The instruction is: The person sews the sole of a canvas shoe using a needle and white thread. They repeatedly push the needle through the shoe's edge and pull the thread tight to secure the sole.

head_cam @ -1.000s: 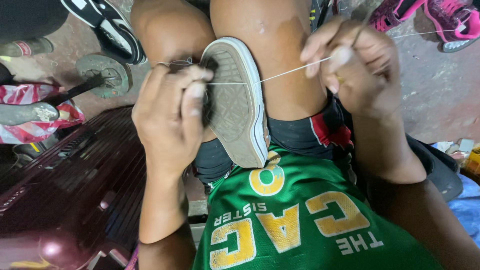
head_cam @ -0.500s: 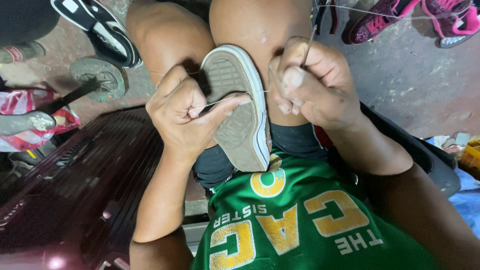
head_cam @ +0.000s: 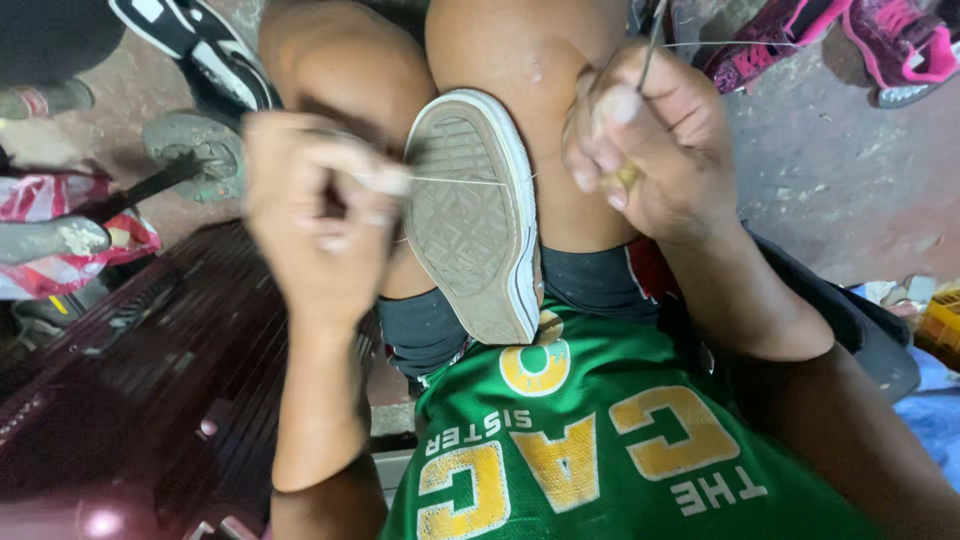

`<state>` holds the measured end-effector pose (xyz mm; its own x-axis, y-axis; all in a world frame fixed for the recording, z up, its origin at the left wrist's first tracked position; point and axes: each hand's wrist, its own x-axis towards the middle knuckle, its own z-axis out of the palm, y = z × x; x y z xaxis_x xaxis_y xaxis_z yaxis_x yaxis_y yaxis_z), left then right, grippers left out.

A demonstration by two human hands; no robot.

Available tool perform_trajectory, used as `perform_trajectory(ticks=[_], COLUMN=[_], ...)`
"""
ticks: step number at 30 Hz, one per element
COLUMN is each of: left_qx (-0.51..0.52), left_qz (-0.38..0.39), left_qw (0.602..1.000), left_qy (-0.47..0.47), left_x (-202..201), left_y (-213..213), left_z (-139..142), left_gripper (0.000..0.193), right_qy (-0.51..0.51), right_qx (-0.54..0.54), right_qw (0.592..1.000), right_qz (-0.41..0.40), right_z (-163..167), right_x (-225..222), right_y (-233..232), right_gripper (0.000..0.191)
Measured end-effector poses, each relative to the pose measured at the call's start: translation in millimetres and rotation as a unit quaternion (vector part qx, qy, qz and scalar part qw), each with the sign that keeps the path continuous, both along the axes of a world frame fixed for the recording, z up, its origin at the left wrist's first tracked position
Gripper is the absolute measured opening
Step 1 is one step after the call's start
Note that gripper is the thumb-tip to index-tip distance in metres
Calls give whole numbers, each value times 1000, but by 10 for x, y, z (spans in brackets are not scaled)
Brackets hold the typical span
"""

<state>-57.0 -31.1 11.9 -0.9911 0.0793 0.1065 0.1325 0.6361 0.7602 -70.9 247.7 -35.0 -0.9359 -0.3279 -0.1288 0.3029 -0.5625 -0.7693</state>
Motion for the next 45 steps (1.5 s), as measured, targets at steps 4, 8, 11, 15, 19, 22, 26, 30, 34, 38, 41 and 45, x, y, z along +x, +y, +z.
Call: perform_trajectory(ticks=[4, 8, 11, 15, 19, 22, 26, 30, 34, 38, 41, 45], left_qx=[-72, -147, -130, -13, 90, 138, 182, 190, 209, 215, 216, 209], left_qz=[121, -28, -116, -142, -164, -170, -166, -166, -158, -152, -147, -149], left_qw=[990, 989, 984, 986, 977, 970, 962, 961, 958, 958, 958, 960], left_qy=[30, 12, -31, -92, -101, -106, -116, -115, -119, -113, -115, -113], left_x=[75, 159, 146, 126, 182, 216, 292, 343, 372, 387, 396, 391], left_y=[-88, 160, 428, 537, 525, 480, 401, 352, 330, 312, 303, 294], left_z=[177, 273, 298, 362, 310, 213, 149, 109, 88, 83, 85, 87], left_gripper=[35, 56, 67, 70, 59, 57, 57, 59, 59, 58, 58, 59], right_qy=[-13, 32, 121, 130, 196, 219, 235, 225, 228, 249, 257, 269], right_qx=[110, 229, 319, 418, 392, 378, 411, 435, 464, 461, 467, 485], right_qw=[988, 961, 939, 898, 897, 898, 878, 869, 851, 847, 841, 826], right_qz=[-111, -149, -50, 37, 55, 62, 63, 76, 93, 88, 91, 102], right_z=[-37, -60, 73, 340, 458, 520, 602, 670, 722, 774, 808, 873], right_x=[63, 188, 355, 547, 548, 584, 648, 657, 638, 630, 613, 568], right_y=[241, 373, 372, 290, 228, 199, 164, 136, 114, 90, 72, 75], right_gripper=[34, 34, 27, 26, 25, 29, 34, 34, 36, 35, 34, 32])
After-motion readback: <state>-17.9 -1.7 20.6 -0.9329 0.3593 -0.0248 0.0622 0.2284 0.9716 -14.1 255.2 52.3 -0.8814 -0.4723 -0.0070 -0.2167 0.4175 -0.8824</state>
